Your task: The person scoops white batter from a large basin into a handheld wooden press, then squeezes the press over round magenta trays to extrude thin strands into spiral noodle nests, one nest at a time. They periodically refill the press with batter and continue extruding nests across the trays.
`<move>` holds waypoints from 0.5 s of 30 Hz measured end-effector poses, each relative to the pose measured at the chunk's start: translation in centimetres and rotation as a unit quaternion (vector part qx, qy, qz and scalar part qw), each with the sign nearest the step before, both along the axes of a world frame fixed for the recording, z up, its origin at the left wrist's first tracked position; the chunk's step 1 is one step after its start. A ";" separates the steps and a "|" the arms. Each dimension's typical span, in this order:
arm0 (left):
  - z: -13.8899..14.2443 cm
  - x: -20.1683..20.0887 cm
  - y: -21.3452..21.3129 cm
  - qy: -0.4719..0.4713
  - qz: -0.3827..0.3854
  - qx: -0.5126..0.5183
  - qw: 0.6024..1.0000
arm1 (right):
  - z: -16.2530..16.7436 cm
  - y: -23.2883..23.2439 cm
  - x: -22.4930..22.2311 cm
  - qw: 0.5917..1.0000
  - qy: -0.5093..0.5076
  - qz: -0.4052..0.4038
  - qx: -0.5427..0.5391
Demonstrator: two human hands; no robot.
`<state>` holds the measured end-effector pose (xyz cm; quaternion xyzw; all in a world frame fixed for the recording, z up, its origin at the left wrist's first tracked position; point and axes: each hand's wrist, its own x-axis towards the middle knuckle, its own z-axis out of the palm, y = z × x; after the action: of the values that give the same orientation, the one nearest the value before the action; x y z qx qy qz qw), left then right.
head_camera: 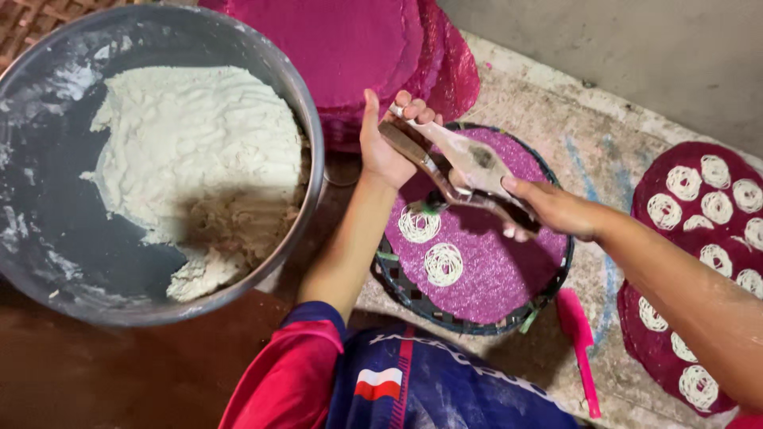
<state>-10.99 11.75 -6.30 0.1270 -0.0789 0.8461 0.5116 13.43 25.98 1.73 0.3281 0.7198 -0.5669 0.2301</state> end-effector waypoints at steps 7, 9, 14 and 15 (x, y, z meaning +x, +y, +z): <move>-1.3 -3.8 2.9 0.008 0.048 0.007 0.999 | -1.0 -0.5 -3.9 0.967 0.053 0.028 0.247; -1.9 -3.5 2.7 0.015 0.056 -0.013 0.998 | -1.3 -0.7 -3.9 0.977 0.057 0.014 0.205; -1.9 -1.5 4.0 -0.044 0.064 -0.035 0.996 | -0.1 1.3 -3.4 0.963 -0.018 0.064 0.261; -1.6 -1.7 4.4 -0.043 0.075 -0.044 0.995 | 0.0 1.5 -3.6 0.956 0.002 0.064 0.286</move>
<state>-12.65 16.13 -7.86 0.0736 -0.0542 0.8893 0.4482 9.86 27.52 1.74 0.3323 0.8715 -0.3226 0.1609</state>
